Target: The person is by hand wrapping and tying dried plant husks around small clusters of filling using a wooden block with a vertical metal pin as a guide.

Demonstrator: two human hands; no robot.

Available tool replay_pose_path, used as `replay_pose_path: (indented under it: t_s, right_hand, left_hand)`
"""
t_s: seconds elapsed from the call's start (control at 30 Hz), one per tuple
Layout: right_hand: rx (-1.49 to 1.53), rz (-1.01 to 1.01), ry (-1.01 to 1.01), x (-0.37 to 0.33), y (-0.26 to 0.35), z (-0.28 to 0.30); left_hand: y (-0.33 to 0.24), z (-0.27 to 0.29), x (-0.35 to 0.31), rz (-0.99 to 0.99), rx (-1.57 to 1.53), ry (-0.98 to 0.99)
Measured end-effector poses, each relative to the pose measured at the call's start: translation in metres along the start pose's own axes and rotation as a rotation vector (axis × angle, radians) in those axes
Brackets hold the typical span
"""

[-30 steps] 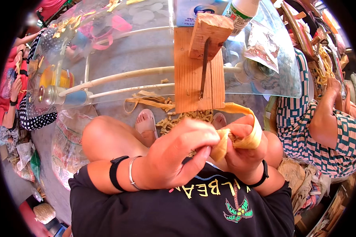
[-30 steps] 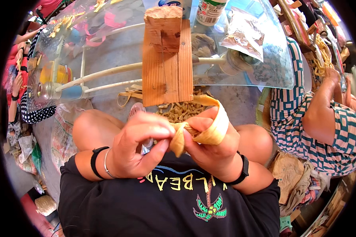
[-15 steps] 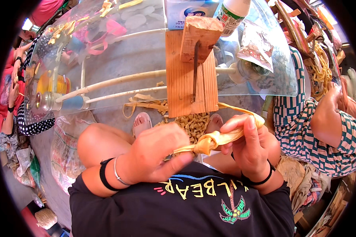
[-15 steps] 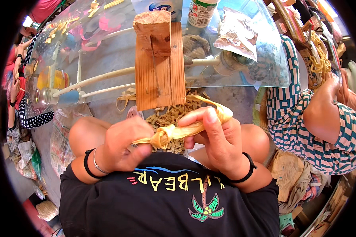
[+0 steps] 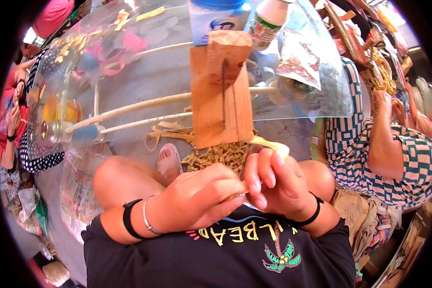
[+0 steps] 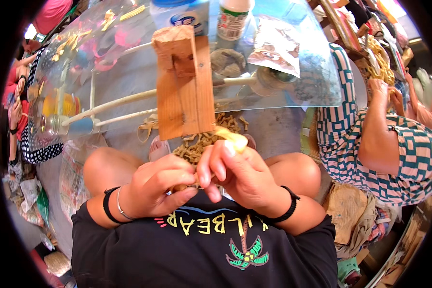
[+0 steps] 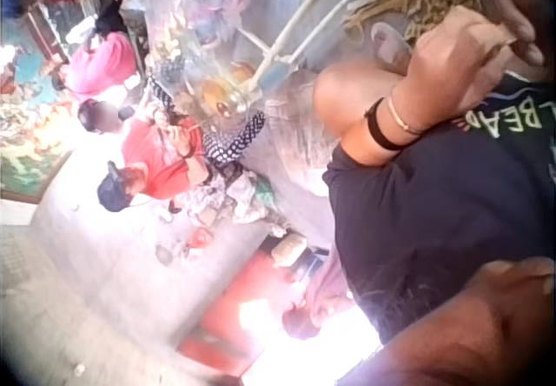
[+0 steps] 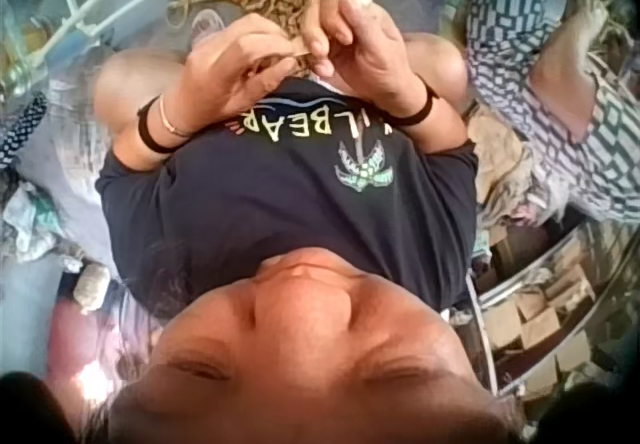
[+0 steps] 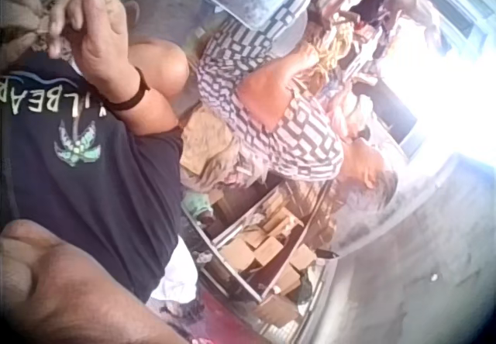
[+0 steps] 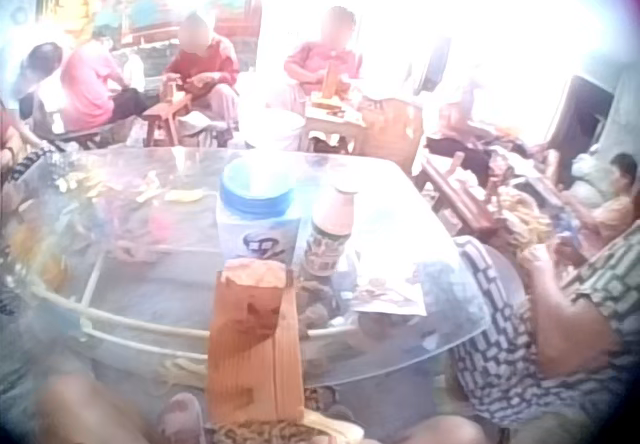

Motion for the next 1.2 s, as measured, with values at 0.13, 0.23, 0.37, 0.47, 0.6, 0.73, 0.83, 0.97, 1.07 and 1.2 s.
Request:
replay_pose_path:
  t_s: [0.13,0.23,0.37,0.47,0.6,0.73,0.83,0.97,1.07,1.2]
  right_hand:
    - [-0.091,0.071,-0.135,-0.003,0.005,-0.002]
    - [-0.026,0.098,-0.146,-0.009,0.011,0.002]
    - [-0.045,0.037,-0.175,-0.011,0.008,0.003]
    - [-0.097,-0.256,-0.187,-0.009,-0.002,0.005]
    - [-1.038,-0.657,0.368,-0.006,-0.019,-0.003]
    - [-0.522,-0.120,0.054,-0.005,0.008,-0.004]
    - [-0.865,0.115,0.093,0.000,0.019,-0.019]
    - [-1.163,0.374,-0.086,0.013,0.033,-0.012]
    - [-1.121,0.421,-0.176,0.029,0.045,-0.008]
    - [-0.850,0.405,-0.309,0.046,0.050,-0.003]
  left_hand:
    - [-0.002,0.009,0.000,0.042,-0.057,-0.009]
    - [-0.003,0.021,-0.004,0.058,-0.124,-0.007]
    - [-0.001,0.040,-0.007,0.106,-0.115,-0.072]
    - [-0.003,0.041,0.000,0.073,-0.346,-0.043]
    - [-0.007,0.020,-0.010,0.359,-0.777,-0.044]
    - [0.005,0.008,-0.008,0.297,-0.451,0.049]
    - [-0.005,0.006,0.015,0.053,-0.262,0.116]
    - [0.004,0.020,0.021,0.227,0.003,-0.110]
    - [0.009,0.036,0.028,0.115,0.129,-0.166]
    - [0.017,0.052,0.044,0.147,0.214,-0.257]
Point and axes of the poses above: each hand's wrist, its own x-axis towards the middle knuckle, its own z-axis out of the back of the hand, y = z × x, the point moved 4 cm from there along x, towards the middle knuckle, and after that the axes turned 3 degrees about -x, right-handed, at the moved point
